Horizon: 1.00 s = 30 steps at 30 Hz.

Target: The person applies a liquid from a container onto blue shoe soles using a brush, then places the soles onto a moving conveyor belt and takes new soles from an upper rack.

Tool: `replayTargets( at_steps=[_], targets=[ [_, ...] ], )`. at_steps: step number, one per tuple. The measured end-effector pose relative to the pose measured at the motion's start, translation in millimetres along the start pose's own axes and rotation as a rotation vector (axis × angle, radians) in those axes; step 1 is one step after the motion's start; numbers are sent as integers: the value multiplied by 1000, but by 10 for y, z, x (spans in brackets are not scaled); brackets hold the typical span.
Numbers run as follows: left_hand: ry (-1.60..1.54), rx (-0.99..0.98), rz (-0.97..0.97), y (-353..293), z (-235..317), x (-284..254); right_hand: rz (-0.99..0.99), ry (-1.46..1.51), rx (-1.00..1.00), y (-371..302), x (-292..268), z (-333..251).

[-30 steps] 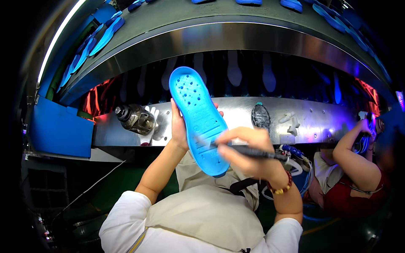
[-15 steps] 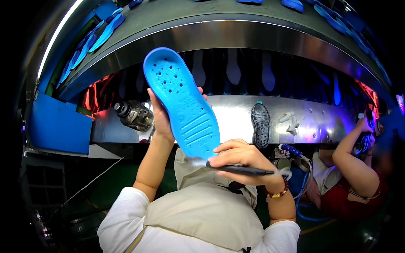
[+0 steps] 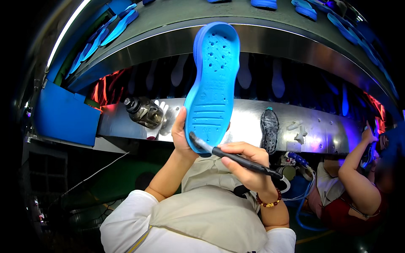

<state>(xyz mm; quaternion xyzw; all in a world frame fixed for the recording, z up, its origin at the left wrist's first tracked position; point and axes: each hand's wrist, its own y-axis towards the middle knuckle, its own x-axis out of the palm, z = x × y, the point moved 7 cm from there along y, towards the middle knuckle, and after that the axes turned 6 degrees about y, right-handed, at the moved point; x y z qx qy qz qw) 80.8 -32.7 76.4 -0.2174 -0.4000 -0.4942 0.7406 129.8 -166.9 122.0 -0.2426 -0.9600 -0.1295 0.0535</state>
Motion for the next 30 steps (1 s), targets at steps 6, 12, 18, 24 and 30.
replayTargets(
  at_steps=[6, 12, 18, 24, 30],
  targets=[
    [-81, 35, -41, 77, 104, 80, -72, -270, -245, 79, 144, -197],
    [-129, -47, -7, 53, 141, 135, -103, -322, -221, 233, -70, -375],
    [-101, -56, -34, 72, 262, 169, -199, -410, -289, 249, 44, -420],
    [-169, -310, -179, 61, 170, 208, -531, -455, -310, 56, 355, -574],
    [234, -628, -110, -77, -38, 114, -668, -557, -169, 67, 274, -386]
  ],
)
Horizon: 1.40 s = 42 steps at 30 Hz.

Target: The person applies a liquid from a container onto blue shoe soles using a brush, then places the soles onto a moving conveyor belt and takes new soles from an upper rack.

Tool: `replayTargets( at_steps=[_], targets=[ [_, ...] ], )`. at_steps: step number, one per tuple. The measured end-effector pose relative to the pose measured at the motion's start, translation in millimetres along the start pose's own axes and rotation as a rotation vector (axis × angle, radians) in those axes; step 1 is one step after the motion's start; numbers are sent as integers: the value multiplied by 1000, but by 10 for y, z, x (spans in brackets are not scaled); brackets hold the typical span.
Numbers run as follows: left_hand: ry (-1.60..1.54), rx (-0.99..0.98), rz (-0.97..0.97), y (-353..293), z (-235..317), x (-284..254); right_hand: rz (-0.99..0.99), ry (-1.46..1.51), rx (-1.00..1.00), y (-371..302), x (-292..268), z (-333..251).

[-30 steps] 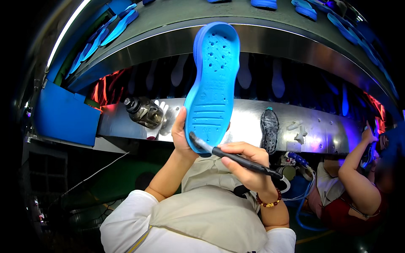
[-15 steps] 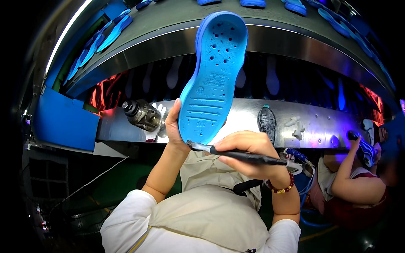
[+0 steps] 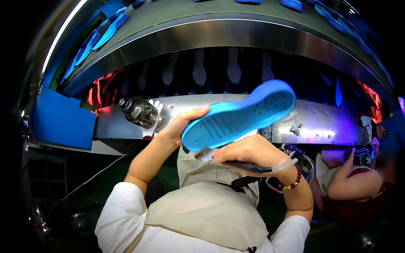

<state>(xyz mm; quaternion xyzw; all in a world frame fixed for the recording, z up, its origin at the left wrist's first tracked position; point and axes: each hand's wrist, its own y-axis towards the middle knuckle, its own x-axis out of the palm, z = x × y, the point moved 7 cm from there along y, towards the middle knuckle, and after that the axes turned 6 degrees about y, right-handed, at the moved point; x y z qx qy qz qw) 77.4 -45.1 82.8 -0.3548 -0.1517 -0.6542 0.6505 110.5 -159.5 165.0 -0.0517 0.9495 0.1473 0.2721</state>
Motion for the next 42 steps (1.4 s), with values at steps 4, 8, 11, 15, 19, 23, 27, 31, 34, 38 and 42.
replayTargets(
  at_steps=[4, 8, 11, 15, 19, 23, 27, 31, 34, 38, 42],
  targets=[
    [153, -137, 37, -116, -85, 39, -3, 148, 79, -61, -127, -9],
    [425, -333, 33, -157, -148, 38, -149, 3, 146, -101, 31, 68],
    [401, -295, 70, -257, -163, -4, -289, -171, 146, -140, 18, -3],
    [431, -254, 65, -272, -77, -4, -68, 18, 162, -199, -268, 215],
    [536, -259, 207, -373, -72, -123, -218, -217, 198, -301, -195, 172],
    [483, -272, 228, -392, -16, -120, 77, -2, 116, -276, -477, 275],
    [514, -184, 147, -320, -36, -211, -50, -66, 332, -427, -356, 561],
    [257, -113, 190, -177, -48, -295, 70, 140, 352, -218, -362, 343],
    [232, -55, 178, 14, -66, -75, 279, -41, 205, 136, -305, 183],
    [294, -79, 207, 47, -79, -39, 468, 170, 461, 253, -297, 499],
    [411, 10, 246, 113, -71, -109, 494, 235, 467, 351, -287, 633]
  ],
)
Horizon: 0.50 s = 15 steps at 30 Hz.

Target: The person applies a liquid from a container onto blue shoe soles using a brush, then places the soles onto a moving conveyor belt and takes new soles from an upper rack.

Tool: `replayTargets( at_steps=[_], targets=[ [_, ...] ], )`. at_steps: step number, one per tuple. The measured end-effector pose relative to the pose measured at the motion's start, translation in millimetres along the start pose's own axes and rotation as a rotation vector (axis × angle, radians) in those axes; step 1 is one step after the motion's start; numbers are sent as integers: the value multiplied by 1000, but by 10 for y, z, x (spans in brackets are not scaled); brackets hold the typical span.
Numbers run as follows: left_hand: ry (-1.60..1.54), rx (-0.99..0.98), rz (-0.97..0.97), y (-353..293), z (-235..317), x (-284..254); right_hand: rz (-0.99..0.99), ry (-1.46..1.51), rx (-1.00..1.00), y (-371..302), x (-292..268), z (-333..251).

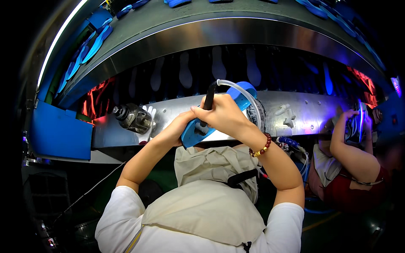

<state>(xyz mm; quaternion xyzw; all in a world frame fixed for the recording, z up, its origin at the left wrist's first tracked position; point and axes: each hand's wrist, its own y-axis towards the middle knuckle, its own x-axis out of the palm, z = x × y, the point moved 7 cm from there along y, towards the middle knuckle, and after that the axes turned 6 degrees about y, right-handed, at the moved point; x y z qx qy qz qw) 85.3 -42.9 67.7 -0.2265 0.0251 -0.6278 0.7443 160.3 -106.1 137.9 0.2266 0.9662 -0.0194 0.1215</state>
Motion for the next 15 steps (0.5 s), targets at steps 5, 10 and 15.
replayTargets(
  at_steps=[5, 10, 15],
  targets=[
    [-1, -20, -40, 42, -154, -30, -6, 73, 87, 56, 37, 115],
    [-61, -55, -36, 80, -236, -32, 63, 59, 155, 79, 1, 243],
    [-57, -14, -26, 101, -287, -81, 92, 54, 172, 71, -15, 241]
  ],
)
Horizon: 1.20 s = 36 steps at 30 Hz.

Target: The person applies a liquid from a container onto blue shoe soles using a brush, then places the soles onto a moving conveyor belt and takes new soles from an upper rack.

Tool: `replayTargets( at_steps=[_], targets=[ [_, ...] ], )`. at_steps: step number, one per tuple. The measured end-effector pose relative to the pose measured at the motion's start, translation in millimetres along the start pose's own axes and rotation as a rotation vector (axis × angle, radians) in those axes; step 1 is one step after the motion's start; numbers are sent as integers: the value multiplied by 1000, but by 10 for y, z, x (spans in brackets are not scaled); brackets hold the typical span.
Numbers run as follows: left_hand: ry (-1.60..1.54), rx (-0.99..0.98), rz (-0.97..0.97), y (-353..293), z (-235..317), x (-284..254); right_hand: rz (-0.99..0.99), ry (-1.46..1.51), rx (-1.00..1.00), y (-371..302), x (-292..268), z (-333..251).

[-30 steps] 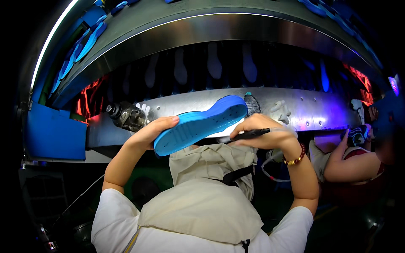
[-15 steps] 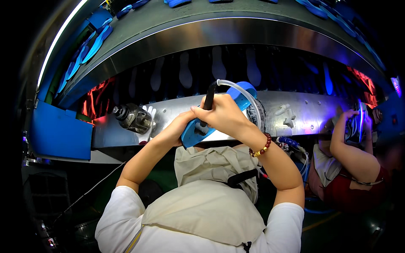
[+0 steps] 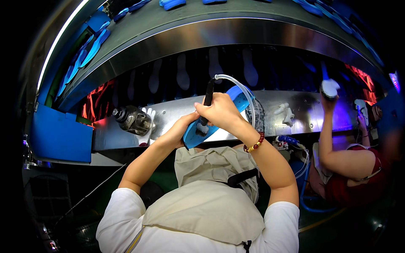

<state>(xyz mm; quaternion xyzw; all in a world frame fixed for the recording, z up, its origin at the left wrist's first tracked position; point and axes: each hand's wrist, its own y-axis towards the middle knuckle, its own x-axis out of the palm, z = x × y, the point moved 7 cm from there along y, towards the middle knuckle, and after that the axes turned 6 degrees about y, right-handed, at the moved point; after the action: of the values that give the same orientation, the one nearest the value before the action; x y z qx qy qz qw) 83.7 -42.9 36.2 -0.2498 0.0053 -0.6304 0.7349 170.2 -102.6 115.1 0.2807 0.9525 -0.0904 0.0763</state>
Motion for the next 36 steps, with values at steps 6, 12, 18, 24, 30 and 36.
replayTargets(
  at_steps=[6, 12, 18, 24, 30, 36],
  targets=[
    [1, -17, 48, -29, -11, -33, 55, -1, 9, 46, -79, 73],
    [-129, -33, 60, -197, 28, -71, 179, 215, -107, 27, -472, 235],
    [-556, -23, -45, -165, -67, -72, 125, 657, -281, -416, -386, 329],
    [-848, -17, 7, -65, -80, 78, 101, 677, -92, -736, 120, 534],
    [-906, 43, -184, -79, 42, 122, 186, -13, -645, -935, 66, 42],
    [-909, 35, -147, -104, 84, 123, 154, -199, -793, -1019, 140, -109]
  ],
)
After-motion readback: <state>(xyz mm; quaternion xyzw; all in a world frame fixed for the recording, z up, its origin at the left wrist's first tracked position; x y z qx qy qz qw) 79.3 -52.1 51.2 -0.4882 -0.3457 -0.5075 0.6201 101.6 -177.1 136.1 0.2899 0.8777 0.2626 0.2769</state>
